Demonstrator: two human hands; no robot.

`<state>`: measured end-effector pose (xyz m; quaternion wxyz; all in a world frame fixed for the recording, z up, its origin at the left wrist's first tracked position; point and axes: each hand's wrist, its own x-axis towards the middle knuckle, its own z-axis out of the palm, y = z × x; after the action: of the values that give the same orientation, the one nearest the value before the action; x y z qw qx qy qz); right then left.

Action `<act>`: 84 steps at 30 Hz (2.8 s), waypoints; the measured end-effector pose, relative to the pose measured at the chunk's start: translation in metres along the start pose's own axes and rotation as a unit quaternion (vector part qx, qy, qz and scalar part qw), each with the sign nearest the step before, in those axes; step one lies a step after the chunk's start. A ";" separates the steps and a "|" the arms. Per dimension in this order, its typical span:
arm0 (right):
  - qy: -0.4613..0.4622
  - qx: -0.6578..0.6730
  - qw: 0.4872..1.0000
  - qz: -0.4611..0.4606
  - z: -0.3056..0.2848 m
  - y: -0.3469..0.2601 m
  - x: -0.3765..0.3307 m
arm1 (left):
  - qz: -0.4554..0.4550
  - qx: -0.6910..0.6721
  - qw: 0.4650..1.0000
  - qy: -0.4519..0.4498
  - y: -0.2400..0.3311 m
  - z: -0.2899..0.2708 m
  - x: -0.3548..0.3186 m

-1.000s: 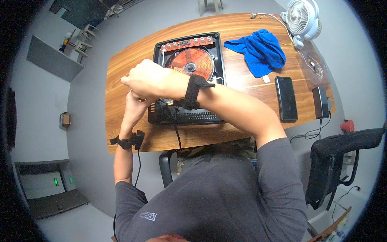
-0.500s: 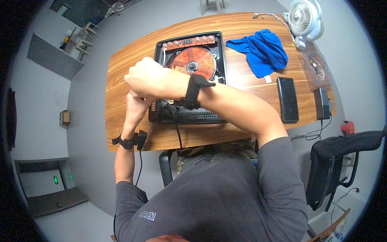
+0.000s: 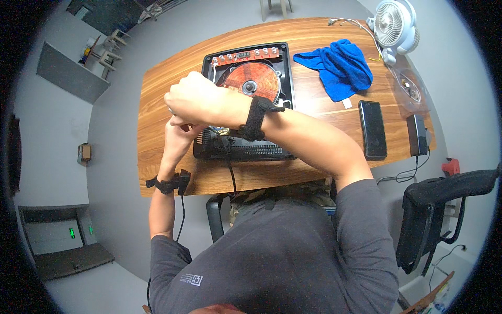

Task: The person uses a screwdriver to remove screws from a disassembled electronic device on a wooden table. They remove the top cover, lift out a copper-colored disc, and continue unscrewing internal components.

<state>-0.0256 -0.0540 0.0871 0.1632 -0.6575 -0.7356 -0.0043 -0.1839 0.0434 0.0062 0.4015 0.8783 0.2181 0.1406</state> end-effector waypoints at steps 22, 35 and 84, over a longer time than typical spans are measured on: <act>0.096 0.066 0.992 -0.047 0.024 0.005 -0.005 | 0.057 -0.014 0.997 0.046 -0.013 0.007 0.001; 0.102 0.062 0.992 -0.038 0.024 0.005 -0.008 | 0.040 -0.016 0.998 0.039 -0.007 0.003 -0.003; 0.130 0.134 0.982 0.018 0.032 0.002 -0.017 | 0.061 -0.095 0.993 0.033 -0.018 0.002 -0.003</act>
<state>-0.0296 -0.0626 0.0525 0.3436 -0.6365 -0.6904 0.0119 -0.1906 0.0511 -0.0090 0.4668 0.8426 0.1628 0.2134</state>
